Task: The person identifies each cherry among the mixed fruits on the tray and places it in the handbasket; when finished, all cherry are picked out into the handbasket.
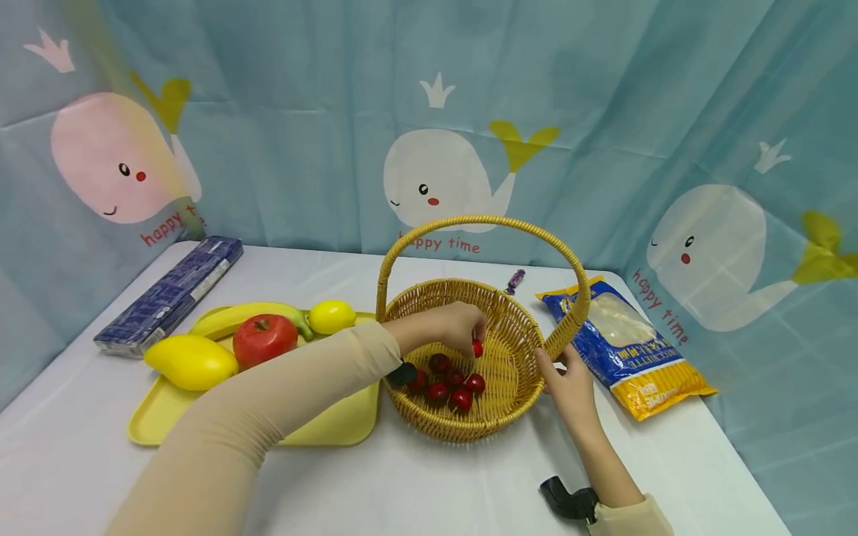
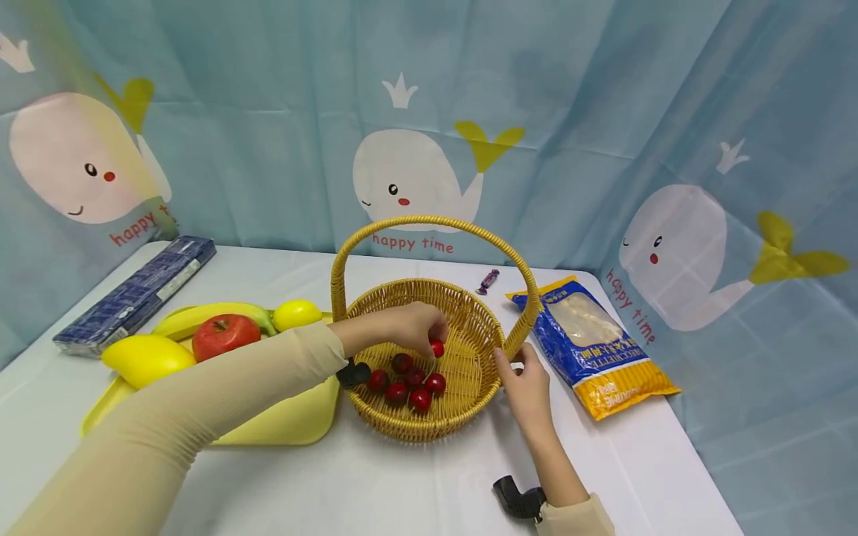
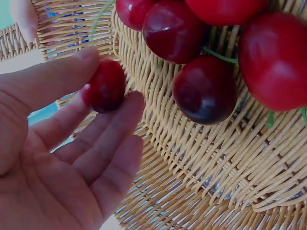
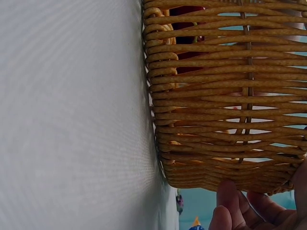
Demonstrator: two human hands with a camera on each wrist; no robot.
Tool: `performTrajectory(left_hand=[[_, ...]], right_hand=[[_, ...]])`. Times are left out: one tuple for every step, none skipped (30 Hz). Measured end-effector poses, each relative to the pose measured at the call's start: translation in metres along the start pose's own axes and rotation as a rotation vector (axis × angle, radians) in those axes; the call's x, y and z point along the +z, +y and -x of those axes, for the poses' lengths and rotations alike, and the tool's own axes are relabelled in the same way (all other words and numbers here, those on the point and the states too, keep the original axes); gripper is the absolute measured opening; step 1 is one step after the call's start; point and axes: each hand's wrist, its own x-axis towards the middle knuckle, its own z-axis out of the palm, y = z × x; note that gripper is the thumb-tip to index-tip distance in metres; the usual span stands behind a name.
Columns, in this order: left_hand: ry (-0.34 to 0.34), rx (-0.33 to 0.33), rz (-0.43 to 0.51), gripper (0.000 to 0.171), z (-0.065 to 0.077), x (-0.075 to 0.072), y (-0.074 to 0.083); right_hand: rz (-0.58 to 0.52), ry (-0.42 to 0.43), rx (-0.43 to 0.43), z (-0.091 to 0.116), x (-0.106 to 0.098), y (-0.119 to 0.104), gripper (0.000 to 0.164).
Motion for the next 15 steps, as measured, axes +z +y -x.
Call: performTrajectory(left_hand=[[-0.009,-0.005,-0.014,0.019,-0.002,0.001,-0.001],[-0.016,-0.009,-0.026,0.018,-0.003,0.002,-0.002],[-0.023,-0.012,-0.035,0.018,-0.004,0.003,-0.003],[-0.03,-0.015,-0.043,0.018,-0.005,0.004,-0.003],[-0.039,-0.018,-0.051,0.018,-0.007,0.004,-0.004],[-0.05,-0.022,-0.057,0.018,-0.008,0.006,-0.005],[-0.063,-0.026,-0.063,0.018,-0.009,0.007,-0.005],[-0.077,-0.032,-0.068,0.017,-0.009,0.008,-0.006],[-0.091,-0.038,-0.072,0.017,-0.01,0.009,-0.006],[-0.104,-0.042,-0.078,0.016,-0.01,0.01,-0.006],[-0.114,-0.043,-0.084,0.016,-0.011,0.01,-0.006],[-0.122,-0.044,-0.088,0.016,-0.011,0.011,-0.006],[-0.126,-0.043,-0.094,0.017,-0.011,0.011,-0.006],[-0.129,-0.045,-0.099,0.017,-0.011,0.011,-0.006],[-0.131,-0.046,-0.107,0.018,-0.011,0.011,-0.005]], right_hand=[[-0.004,0.001,0.002,0.0,0.0,0.0,0.03],[-0.009,0.004,0.006,0.0,0.001,0.0,0.029],[-0.01,0.006,0.008,0.0,0.001,0.001,0.029],[-0.011,0.008,0.008,0.0,0.001,0.0,0.029],[-0.012,0.008,0.006,0.001,0.002,0.0,0.029],[-0.013,0.008,0.001,0.001,0.002,0.0,0.029],[-0.013,0.008,-0.004,0.002,0.002,-0.001,0.03],[-0.011,0.008,-0.01,0.002,0.002,-0.001,0.031],[-0.009,0.007,-0.016,0.002,0.003,-0.001,0.031],[-0.009,0.008,-0.023,0.002,0.003,-0.001,0.032],[-0.008,0.011,-0.029,0.002,0.003,0.0,0.032],[-0.007,0.014,-0.033,0.001,0.003,0.0,0.032],[-0.007,0.017,-0.036,0.001,0.003,0.001,0.032],[-0.006,0.019,-0.037,0.0,0.003,0.001,0.032],[-0.004,0.02,-0.038,0.0,0.003,0.002,0.032]])
